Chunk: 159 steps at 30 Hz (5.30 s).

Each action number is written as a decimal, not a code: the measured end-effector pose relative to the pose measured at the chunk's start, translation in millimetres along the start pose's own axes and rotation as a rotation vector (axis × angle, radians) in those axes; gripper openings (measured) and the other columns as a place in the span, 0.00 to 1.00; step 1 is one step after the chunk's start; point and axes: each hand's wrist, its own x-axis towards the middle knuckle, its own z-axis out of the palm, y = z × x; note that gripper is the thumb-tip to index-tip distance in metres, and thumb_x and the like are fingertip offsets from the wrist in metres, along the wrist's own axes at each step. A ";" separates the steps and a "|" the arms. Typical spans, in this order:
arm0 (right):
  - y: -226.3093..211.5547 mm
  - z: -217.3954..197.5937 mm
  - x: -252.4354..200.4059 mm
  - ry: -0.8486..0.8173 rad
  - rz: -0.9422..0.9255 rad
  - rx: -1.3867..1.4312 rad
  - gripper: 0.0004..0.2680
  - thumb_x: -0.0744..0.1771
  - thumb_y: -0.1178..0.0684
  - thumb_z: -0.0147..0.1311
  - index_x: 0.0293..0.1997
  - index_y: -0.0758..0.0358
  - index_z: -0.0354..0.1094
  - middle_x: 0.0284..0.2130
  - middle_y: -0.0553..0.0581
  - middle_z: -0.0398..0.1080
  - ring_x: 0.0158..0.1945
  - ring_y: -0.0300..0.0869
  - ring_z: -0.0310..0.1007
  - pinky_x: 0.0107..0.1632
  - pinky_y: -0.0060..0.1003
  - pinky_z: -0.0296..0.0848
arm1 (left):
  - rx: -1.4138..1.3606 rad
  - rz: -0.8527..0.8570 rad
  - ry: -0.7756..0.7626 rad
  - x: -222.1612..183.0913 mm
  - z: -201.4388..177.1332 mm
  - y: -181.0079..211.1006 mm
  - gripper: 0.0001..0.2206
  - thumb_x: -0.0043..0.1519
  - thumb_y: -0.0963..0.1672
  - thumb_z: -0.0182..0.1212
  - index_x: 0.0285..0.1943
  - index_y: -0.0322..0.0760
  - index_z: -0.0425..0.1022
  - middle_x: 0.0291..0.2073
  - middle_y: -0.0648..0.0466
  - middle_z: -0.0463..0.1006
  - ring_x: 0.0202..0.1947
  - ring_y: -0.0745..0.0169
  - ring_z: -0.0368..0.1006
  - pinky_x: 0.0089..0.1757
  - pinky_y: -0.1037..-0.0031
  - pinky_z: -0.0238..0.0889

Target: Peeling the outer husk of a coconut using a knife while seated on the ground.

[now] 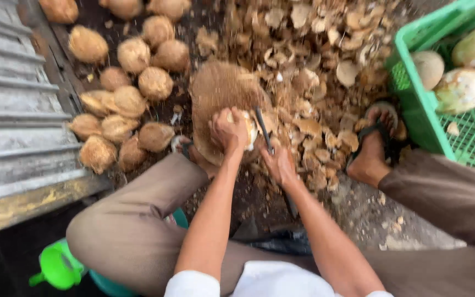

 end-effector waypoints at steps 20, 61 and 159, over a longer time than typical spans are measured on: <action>-9.9 30.9 -4.9 -0.215 -0.086 0.634 0.10 0.67 0.55 0.54 0.25 0.62 0.61 0.08 0.55 0.53 0.08 0.40 0.56 0.12 0.35 0.60 | -0.435 0.039 0.050 16.4 -10.9 -102.6 0.23 0.67 0.56 0.50 0.60 0.42 0.76 0.55 0.44 0.75 0.57 0.43 0.70 0.60 0.53 0.52; 0.6 -21.2 -0.6 0.061 -0.402 -0.392 0.15 0.73 0.40 0.44 0.33 0.57 0.67 0.15 0.50 0.65 0.15 0.40 0.62 0.27 0.34 0.68 | -0.402 0.163 0.146 20.4 60.0 -70.0 0.07 0.65 0.44 0.40 0.42 0.49 0.65 0.36 0.52 0.79 0.44 0.45 0.74 0.45 0.55 0.62; -6.4 -31.2 0.4 -0.160 -0.016 0.115 0.21 0.69 0.38 0.54 0.52 0.75 0.67 0.19 0.57 0.65 0.17 0.42 0.60 0.24 0.35 0.62 | 0.198 0.954 -0.227 29.3 -22.0 -65.0 0.44 0.45 0.49 0.80 0.68 0.33 0.58 0.68 0.35 0.57 0.68 0.36 0.55 0.66 0.44 0.47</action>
